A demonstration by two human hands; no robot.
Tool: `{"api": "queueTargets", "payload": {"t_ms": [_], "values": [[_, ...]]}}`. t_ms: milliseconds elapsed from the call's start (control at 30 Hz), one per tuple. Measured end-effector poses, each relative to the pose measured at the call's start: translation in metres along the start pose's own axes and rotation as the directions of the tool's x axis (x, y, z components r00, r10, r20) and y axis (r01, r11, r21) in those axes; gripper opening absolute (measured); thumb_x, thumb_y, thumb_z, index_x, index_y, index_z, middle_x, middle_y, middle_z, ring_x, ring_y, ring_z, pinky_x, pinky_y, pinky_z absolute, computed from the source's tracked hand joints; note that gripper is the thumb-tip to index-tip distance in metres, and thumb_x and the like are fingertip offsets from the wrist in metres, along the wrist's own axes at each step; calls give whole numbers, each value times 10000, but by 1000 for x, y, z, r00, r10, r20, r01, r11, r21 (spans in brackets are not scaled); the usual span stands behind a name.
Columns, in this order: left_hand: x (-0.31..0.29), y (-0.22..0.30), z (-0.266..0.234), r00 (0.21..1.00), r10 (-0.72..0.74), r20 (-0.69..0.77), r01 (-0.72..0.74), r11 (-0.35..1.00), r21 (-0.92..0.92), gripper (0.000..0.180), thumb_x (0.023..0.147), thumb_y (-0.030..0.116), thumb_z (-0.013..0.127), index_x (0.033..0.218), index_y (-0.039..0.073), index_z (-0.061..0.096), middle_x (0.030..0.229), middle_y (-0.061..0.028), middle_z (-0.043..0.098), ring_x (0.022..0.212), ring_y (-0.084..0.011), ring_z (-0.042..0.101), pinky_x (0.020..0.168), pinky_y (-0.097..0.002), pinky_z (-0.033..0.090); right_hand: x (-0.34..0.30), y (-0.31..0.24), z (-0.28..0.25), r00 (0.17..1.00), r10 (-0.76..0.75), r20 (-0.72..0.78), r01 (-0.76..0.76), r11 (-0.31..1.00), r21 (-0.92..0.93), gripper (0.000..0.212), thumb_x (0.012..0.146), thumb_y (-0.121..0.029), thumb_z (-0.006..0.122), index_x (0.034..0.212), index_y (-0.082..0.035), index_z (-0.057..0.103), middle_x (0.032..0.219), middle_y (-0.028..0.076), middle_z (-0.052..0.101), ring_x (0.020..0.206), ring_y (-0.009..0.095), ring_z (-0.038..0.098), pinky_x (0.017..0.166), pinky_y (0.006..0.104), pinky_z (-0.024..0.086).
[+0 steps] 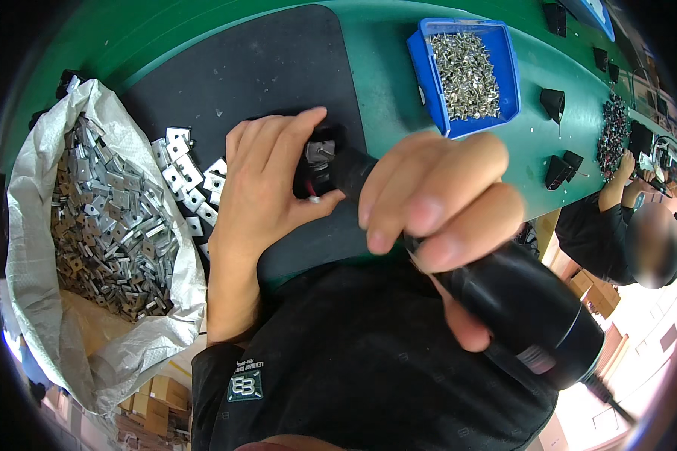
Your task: Assembling electronic components using an electric screwdriver at a factory workstation.
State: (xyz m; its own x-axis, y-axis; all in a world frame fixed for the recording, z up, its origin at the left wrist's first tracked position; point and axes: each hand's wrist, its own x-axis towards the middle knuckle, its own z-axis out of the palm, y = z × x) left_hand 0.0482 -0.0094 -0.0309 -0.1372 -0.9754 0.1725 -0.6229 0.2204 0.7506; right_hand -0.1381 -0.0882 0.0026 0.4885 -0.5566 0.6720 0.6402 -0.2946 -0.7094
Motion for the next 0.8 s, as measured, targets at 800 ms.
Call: {"api": "queueTargets", "payload": {"t_ms": [800], "values": [[-3,-9,3,995,-12,-101,16,999,39,611,626,231,863,1132,66,562,898,-63,614,858,-276,601,861,-402,401,2,7,11,995,19,-102,-9,995,95,674,743,-534,817,1229,-166,529,1033,30,567,726,164,623,670,280,489]]}}
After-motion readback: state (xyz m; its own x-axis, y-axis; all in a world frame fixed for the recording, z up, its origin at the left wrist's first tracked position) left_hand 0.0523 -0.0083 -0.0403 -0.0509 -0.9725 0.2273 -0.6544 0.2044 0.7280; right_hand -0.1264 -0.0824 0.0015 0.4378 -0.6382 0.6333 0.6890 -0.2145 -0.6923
